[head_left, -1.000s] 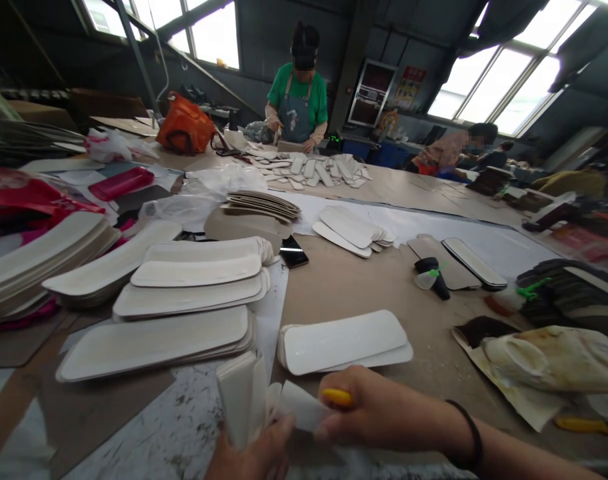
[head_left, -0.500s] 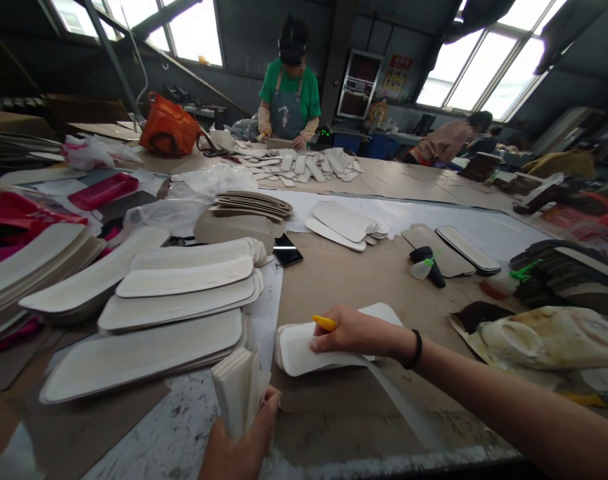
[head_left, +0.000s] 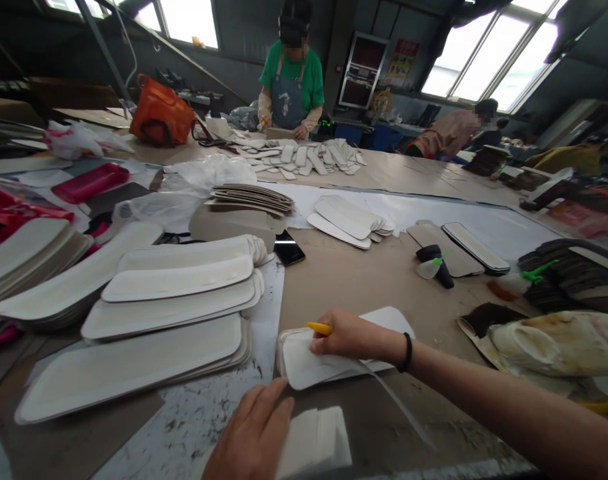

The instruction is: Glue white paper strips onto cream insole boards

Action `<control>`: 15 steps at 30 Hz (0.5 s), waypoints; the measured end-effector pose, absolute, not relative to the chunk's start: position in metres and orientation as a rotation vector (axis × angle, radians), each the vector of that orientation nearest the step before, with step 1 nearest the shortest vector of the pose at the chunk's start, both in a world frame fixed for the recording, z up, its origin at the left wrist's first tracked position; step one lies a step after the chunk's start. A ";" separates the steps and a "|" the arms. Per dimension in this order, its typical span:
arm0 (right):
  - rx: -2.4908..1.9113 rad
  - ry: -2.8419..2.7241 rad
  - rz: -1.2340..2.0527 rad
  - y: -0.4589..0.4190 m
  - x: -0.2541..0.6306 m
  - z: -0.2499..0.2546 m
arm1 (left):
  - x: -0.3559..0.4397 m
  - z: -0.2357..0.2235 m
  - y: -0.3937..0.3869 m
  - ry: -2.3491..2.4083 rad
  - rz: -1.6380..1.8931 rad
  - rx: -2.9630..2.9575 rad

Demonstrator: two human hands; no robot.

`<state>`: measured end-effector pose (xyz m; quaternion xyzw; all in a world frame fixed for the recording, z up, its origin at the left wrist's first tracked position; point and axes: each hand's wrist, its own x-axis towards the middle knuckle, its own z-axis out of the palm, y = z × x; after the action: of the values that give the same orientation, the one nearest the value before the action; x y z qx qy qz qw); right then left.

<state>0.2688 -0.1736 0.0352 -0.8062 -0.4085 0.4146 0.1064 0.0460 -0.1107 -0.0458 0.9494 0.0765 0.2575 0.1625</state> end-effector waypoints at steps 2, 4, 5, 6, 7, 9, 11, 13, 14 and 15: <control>-2.408 -1.217 1.203 -0.173 0.268 0.034 | 0.052 -0.049 -0.108 0.187 0.715 2.782; -2.436 -1.224 1.187 -0.172 0.266 0.034 | 0.056 -0.049 -0.107 0.172 0.667 2.795; -2.448 -1.226 1.183 -0.172 0.266 0.034 | 0.058 -0.049 -0.106 0.165 0.646 2.790; -2.460 -1.230 1.178 -0.171 0.265 0.034 | 0.060 -0.048 -0.105 0.157 0.626 2.782; -2.469 -1.235 1.174 -0.171 0.265 0.035 | 0.061 -0.047 -0.104 0.151 0.606 2.773; -2.482 -1.254 1.159 -0.172 0.265 0.036 | 0.063 -0.044 -0.103 0.147 0.557 2.753; -2.488 -1.281 1.147 -0.172 0.265 0.036 | 0.065 -0.042 -0.102 0.143 0.501 2.742; -2.492 -1.310 1.139 -0.171 0.264 0.035 | 0.067 -0.042 -0.102 0.132 0.441 2.737; -2.498 -1.324 1.132 -0.171 0.263 0.034 | 0.067 -0.042 -0.101 0.127 0.415 2.740; -2.510 -1.340 1.124 -0.171 0.262 0.033 | 0.067 -0.043 -0.100 0.122 0.398 2.748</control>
<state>0.2620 -0.1710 0.0334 -0.8197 -0.4376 0.3672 0.0412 0.0666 -0.1004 -0.0431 0.9725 0.0433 0.1408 0.1803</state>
